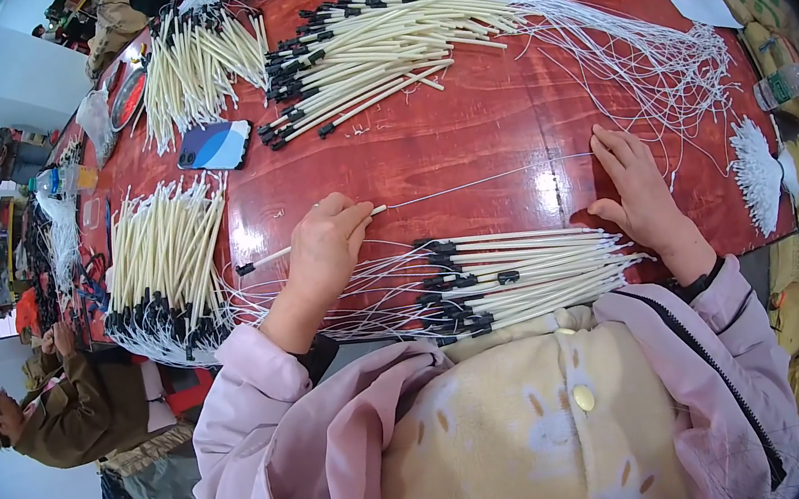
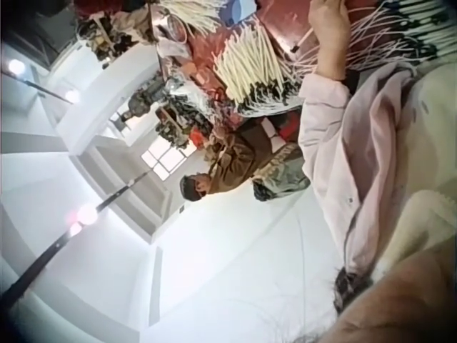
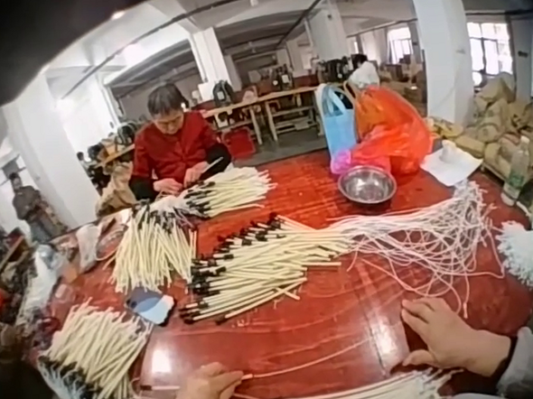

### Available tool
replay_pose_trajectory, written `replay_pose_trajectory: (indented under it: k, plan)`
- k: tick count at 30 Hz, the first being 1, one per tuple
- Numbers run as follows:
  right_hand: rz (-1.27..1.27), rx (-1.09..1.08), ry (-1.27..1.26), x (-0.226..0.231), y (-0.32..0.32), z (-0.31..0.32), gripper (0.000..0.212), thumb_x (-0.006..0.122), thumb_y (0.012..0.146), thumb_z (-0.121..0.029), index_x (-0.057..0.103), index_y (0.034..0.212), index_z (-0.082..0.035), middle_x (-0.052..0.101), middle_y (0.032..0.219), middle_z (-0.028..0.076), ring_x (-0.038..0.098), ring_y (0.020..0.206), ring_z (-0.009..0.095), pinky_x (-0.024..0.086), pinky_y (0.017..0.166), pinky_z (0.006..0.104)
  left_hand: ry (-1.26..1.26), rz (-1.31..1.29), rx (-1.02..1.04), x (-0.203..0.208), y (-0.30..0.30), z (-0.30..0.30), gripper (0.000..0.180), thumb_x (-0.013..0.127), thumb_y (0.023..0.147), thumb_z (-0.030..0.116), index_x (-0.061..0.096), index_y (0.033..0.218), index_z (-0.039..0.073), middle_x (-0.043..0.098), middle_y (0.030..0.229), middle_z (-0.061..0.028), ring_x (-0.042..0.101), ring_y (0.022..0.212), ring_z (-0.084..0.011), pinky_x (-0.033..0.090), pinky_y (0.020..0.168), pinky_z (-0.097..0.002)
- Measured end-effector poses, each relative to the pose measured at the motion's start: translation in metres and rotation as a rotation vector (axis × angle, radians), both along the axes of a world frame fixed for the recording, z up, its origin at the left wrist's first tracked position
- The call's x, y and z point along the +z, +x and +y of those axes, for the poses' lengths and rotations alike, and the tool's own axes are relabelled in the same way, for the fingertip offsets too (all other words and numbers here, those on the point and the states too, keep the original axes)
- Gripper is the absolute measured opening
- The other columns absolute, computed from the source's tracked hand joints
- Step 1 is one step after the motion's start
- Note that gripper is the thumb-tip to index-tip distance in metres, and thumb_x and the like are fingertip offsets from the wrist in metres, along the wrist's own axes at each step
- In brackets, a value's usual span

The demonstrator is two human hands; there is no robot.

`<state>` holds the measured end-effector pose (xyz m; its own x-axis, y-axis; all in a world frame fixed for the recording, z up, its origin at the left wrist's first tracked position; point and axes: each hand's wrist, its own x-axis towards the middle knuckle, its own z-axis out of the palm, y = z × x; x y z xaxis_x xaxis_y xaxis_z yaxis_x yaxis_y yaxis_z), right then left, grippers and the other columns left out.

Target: The person assembles components by hand, sliding a white tube onto a white cord and placing the completed assembly onto a stack. This process is repeated multiple times while other assemblies are moved aside on the table.

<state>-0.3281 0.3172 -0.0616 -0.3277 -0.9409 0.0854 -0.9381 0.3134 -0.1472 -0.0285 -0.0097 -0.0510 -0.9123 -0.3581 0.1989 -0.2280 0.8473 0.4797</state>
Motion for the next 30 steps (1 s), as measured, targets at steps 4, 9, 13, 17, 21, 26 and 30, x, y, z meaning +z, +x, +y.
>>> replay_pose_trajectory:
  k: [4,9,13,17,21,26,30]
  plan:
    - [0.027,0.0,-0.029,0.003,0.002,-0.004,0.093,0.063,0.086,-0.063,0.048,0.142,0.01,0.045,0.15,0.022,0.04,0.138,0.04,0.032,0.117,0.0487,-0.019,-0.013,-0.01,0.001,-0.001,0.001,0.017,0.072,0.086,0.007,0.076,0.102,0.005,0.066,0.09,-0.0117,0.066,0.085,-0.0335,0.053,0.074,-0.0435]
    - [0.014,-0.003,-0.013,0.008,0.005,-0.007,0.093,0.067,0.084,-0.059,0.046,0.143,0.01,0.045,0.15,0.023,0.04,0.138,0.04,0.032,0.117,0.0484,-0.116,-0.012,-0.052,0.001,-0.007,0.004,0.017,0.072,0.086,0.008,0.076,0.102,0.007,0.066,0.088,-0.0103,0.066,0.084,-0.0321,0.053,0.072,-0.0428]
    - [0.013,-0.042,0.046,0.008,0.009,-0.006,0.094,0.066,0.085,-0.058,0.042,0.147,0.009,0.04,0.155,0.022,0.038,0.139,0.041,0.031,0.118,0.0481,-0.209,-0.019,-0.117,0.003,-0.022,0.008,0.018,0.071,0.086,0.008,0.076,0.103,0.007,0.065,0.087,-0.0102,0.065,0.08,-0.0324,0.052,0.07,-0.0431]
    - [0.006,-0.058,0.054,0.009,0.014,-0.008,0.094,0.071,0.083,-0.053,0.041,0.147,0.009,0.039,0.155,0.022,0.038,0.139,0.041,0.031,0.118,0.0481,-0.247,-0.071,-0.155,0.003,-0.026,0.008,0.018,0.07,0.086,0.01,0.076,0.103,0.009,0.064,0.087,-0.0092,0.064,0.081,-0.0314,0.052,0.071,-0.0435]
    - [-0.009,-0.065,0.05,0.009,0.016,-0.006,0.094,0.074,0.081,-0.047,0.04,0.148,0.009,0.039,0.155,0.022,0.038,0.139,0.041,0.032,0.117,0.0482,-0.263,-0.091,-0.197,0.003,-0.024,0.002,0.019,0.07,0.086,0.01,0.075,0.104,0.008,0.064,0.088,-0.0088,0.063,0.082,-0.0312,0.052,0.072,-0.0433]
    - [0.001,-0.07,0.057,0.01,0.014,-0.007,0.093,0.074,0.082,-0.046,0.04,0.148,0.009,0.039,0.155,0.022,0.038,0.139,0.041,0.032,0.117,0.0484,-0.33,-0.052,-0.294,0.003,-0.023,-0.002,0.02,0.068,0.083,0.011,0.072,0.102,0.007,0.062,0.089,-0.0081,0.063,0.084,-0.0292,0.051,0.075,-0.042]
    - [0.005,-0.077,0.056,0.007,0.017,-0.009,0.093,0.074,0.082,-0.047,0.04,0.148,0.009,0.039,0.154,0.023,0.038,0.139,0.041,0.032,0.117,0.0487,-0.307,-0.06,-0.297,0.005,-0.023,0.003,0.02,0.068,0.082,0.013,0.069,0.101,0.007,0.061,0.091,-0.0081,0.063,0.088,-0.0286,0.051,0.078,-0.0418]
